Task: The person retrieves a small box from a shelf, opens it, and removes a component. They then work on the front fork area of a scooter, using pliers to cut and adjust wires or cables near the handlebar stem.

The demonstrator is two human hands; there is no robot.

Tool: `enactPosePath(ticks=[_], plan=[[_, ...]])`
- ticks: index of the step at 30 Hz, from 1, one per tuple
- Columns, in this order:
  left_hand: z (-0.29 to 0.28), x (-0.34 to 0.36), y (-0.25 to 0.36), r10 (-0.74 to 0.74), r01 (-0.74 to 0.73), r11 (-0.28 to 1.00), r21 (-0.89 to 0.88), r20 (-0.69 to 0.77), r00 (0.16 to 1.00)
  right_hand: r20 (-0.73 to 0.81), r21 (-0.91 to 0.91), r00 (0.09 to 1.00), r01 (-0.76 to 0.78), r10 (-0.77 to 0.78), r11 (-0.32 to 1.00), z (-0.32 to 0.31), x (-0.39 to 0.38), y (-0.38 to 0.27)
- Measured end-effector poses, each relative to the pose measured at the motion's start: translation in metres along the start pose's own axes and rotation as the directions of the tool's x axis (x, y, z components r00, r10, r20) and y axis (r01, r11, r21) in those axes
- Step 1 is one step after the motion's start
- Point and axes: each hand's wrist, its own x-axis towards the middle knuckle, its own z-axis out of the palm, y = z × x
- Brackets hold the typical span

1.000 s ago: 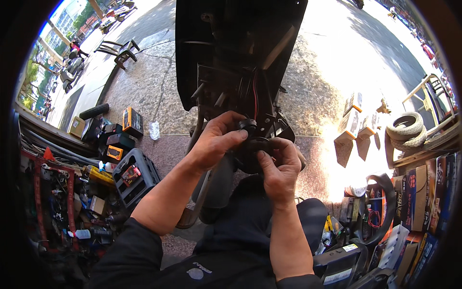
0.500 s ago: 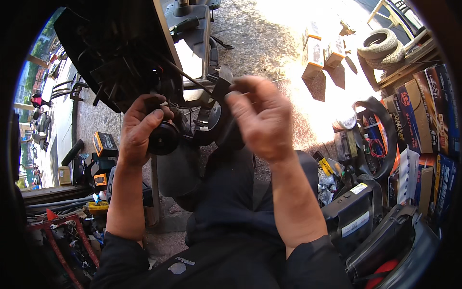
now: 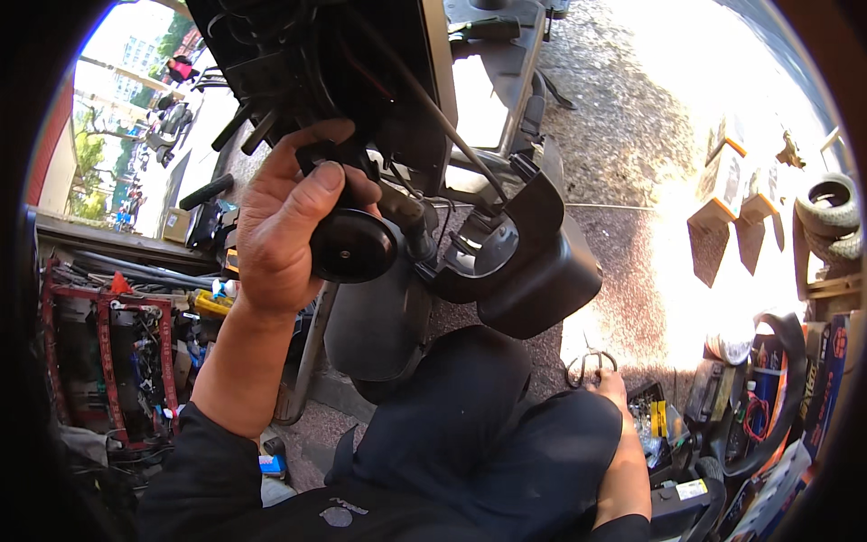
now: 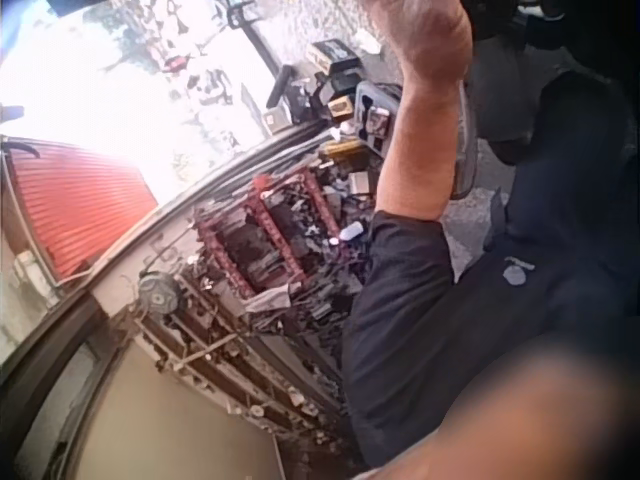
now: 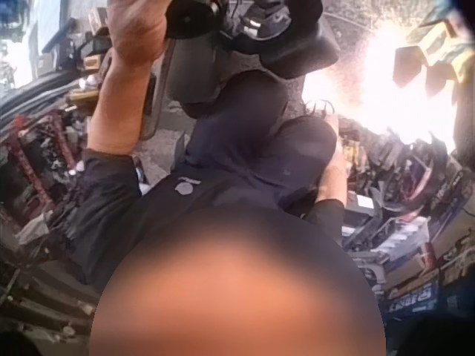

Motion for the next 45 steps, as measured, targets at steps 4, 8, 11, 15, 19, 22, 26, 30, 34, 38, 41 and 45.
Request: enactPosePath(ticks=[4,8,11,15,19,22,26,30,34,38,41,45], plan=[[0.004,-0.003,0.004,-0.047,0.046,0.998,0.035,0.018,0.999,-0.085,-0.023,0.994,-0.068,0.066,0.997,0.011,-0.004,-0.019],[0.007,-0.002,0.001,-0.044,0.033,0.98,0.194,0.05,0.998,-0.266,-0.12,0.96,-0.124,0.088,0.985,0.014,0.0,-0.024],[0.009,0.004,-0.001,-0.165,0.128,0.962,0.242,0.14,0.976,-0.319,-0.15,0.944,-0.137,0.083,0.979,0.023,0.009,-0.021],[0.009,0.017,-0.002,-0.185,0.132,0.965,0.225,0.233,0.955,-0.407,-0.145,0.913,-0.108,0.04,0.984,0.031,0.017,-0.003],[0.007,0.02,0.0,-0.174,0.14,0.979,0.147,0.256,0.951,-0.34,-0.155,0.938,-0.129,0.07,0.979,0.035,0.028,0.005],[0.009,0.021,0.001,-0.136,0.122,0.99,0.076,0.202,0.97,-0.29,-0.153,0.952,-0.149,0.1,0.977,0.034,0.031,0.009],[0.006,0.018,0.008,-0.183,0.171,0.982,0.084,0.174,0.968,-0.193,-0.091,0.973,-0.148,0.129,0.985,0.02,0.03,0.02],[0.006,0.014,0.009,-0.152,0.148,0.988,0.043,0.131,0.98,-0.398,0.241,0.915,0.037,0.064,0.97,-0.034,0.021,0.024],[0.006,0.01,0.006,-0.132,0.149,0.985,-0.084,0.179,0.975,-0.533,0.619,0.845,0.353,0.046,0.702,-0.14,-0.006,-0.032],[0.003,0.009,0.005,-0.154,0.177,0.978,-0.109,0.194,0.969,-0.47,0.693,0.877,0.436,-0.099,0.574,-0.232,-0.081,-0.139],[0.001,0.008,0.002,-0.163,0.208,0.959,-0.194,0.223,0.961,-0.369,0.655,0.871,0.492,-0.325,0.573,-0.269,-0.129,-0.219],[0.002,0.004,-0.002,-0.189,0.252,0.946,-0.204,0.284,0.94,-0.274,0.445,0.803,0.594,-0.53,0.67,-0.296,-0.171,-0.3]])
